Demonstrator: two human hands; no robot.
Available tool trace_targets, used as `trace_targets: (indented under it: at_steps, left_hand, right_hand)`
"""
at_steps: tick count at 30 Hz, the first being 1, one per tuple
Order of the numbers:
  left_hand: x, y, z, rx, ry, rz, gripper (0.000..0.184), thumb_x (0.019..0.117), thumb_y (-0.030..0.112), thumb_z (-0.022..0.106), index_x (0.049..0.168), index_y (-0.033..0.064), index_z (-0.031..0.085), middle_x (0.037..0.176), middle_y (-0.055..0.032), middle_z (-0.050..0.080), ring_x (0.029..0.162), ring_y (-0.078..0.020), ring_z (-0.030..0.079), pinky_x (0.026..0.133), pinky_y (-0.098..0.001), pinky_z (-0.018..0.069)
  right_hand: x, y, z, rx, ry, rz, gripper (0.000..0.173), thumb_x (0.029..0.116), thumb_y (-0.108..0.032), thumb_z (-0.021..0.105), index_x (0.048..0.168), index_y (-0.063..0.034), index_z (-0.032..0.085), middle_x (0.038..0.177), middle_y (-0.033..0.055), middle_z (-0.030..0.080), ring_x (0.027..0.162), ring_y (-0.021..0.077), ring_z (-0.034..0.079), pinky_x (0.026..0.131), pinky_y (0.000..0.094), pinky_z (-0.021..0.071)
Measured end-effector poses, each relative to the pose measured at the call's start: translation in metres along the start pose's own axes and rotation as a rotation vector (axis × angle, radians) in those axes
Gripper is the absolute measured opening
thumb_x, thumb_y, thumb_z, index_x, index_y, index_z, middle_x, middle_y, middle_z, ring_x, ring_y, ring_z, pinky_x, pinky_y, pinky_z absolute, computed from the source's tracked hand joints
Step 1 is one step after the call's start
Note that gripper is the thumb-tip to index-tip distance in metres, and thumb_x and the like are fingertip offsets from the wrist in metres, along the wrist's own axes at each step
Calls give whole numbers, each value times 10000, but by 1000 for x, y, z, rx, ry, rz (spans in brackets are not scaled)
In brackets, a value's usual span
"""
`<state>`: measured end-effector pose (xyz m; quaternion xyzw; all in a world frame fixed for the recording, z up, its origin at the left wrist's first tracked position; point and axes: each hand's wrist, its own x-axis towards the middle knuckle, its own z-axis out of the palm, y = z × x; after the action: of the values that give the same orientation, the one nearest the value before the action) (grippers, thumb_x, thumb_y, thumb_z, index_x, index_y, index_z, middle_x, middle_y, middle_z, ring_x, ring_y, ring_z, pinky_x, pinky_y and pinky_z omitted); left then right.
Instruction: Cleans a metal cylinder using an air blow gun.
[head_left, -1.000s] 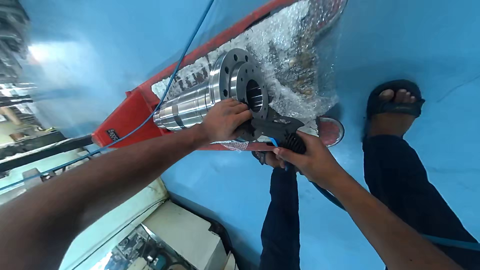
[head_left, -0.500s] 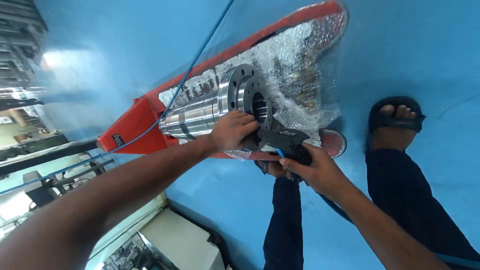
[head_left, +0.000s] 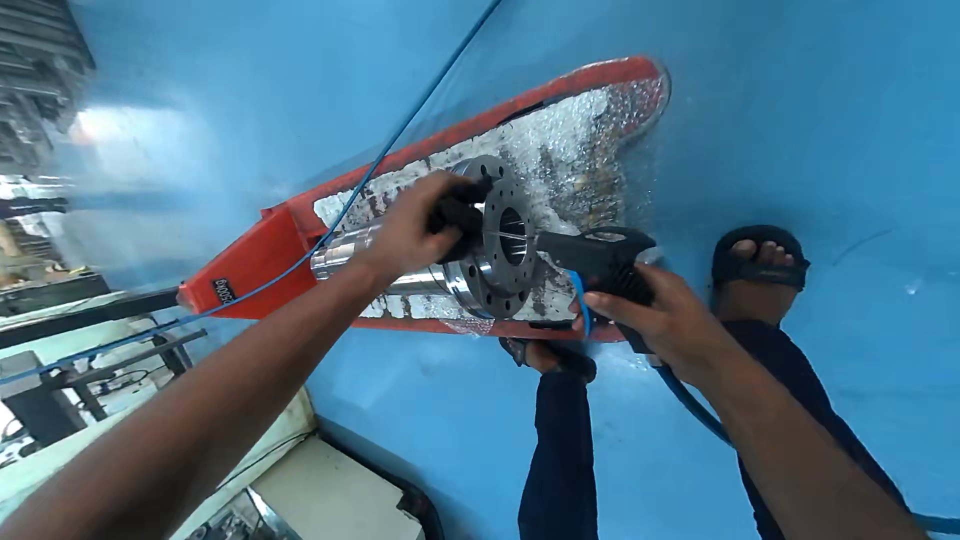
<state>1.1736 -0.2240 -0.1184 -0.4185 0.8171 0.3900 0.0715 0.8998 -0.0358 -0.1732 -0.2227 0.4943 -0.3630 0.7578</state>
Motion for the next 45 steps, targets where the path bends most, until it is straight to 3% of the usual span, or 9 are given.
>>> trace_targets:
  at_steps: [4, 9, 15, 19, 28, 31, 35, 41, 45]
  left_hand:
    - [12, -2, 25, 174, -264, 68, 443, 872, 110, 693, 1299, 0, 653, 1314, -222, 653, 1273, -390, 606, 1085, -569, 469]
    - [12, -16, 34, 248, -216, 262, 361, 798, 169, 693, 1127, 22, 708, 1118, -181, 716, 1095, -366, 679, 992, -548, 523]
    - [10, -26, 51, 314, -51, 382, 290, 778, 223, 676, 989, 28, 715, 954, -141, 727, 942, -324, 703, 878, -483, 562]
    - [10, -25, 54, 314, -26, 367, 290, 788, 248, 680, 982, 36, 718, 942, -131, 727, 918, -308, 704, 858, -473, 565]
    - [8, -26, 60, 342, 27, 352, 298, 773, 261, 690, 967, 37, 721, 926, -128, 725, 885, -309, 704, 810, -471, 572]
    - [8, -27, 61, 340, 50, 367, 297, 775, 264, 677, 962, 37, 717, 924, -129, 726, 884, -305, 704, 815, -461, 570]
    - [8, -27, 62, 336, 70, 378, 293, 797, 272, 659, 964, 39, 721, 912, -125, 723, 866, -296, 699, 798, -452, 565]
    - [8, -28, 61, 297, 39, 361, 323, 797, 264, 663, 1019, 39, 729, 960, -126, 735, 930, -294, 706, 871, -450, 558]
    - [6, -13, 55, -118, 153, 64, 349, 817, 106, 659, 1122, -55, 712, 1088, -194, 731, 1066, -290, 702, 972, -475, 558]
  right_hand:
    - [13, -3, 26, -1, -30, 50, 157, 982, -126, 650, 1125, -61, 648, 862, 56, 737, 711, 142, 708, 635, 281, 598]
    - [22, 5, 32, 26, -38, 87, 217, 987, -157, 673, 1186, -74, 644, 865, 85, 736, 642, 176, 676, 556, 289, 563]
    - [24, 6, 37, -40, 21, 135, 163, 962, -164, 699, 1091, -69, 666, 733, 54, 679, 591, 157, 643, 563, 299, 556]
    - [26, 7, 30, 1, -46, 142, 219, 959, -179, 703, 1138, -59, 660, 853, 56, 734, 707, 155, 695, 661, 299, 590]
    - [31, 8, 26, 55, -73, 146, 178, 956, -158, 679, 1093, -44, 670, 830, 88, 736, 696, 184, 703, 660, 301, 592]
    - [32, 8, 27, 3, -20, 147, 167, 932, -188, 687, 1038, -59, 678, 734, 92, 686, 605, 196, 662, 576, 322, 569]
    - [30, 7, 26, 48, -63, 177, 165, 952, -151, 687, 1078, -46, 672, 818, 81, 732, 694, 172, 700, 662, 295, 593]
    - [36, -1, 7, -36, -122, 174, 180, 956, -193, 687, 1089, -71, 681, 828, 78, 738, 687, 180, 695, 628, 295, 576]
    - [43, -15, -20, -2, -146, 174, 190, 977, -124, 638, 1137, -26, 667, 906, 108, 766, 784, 207, 744, 711, 311, 614]
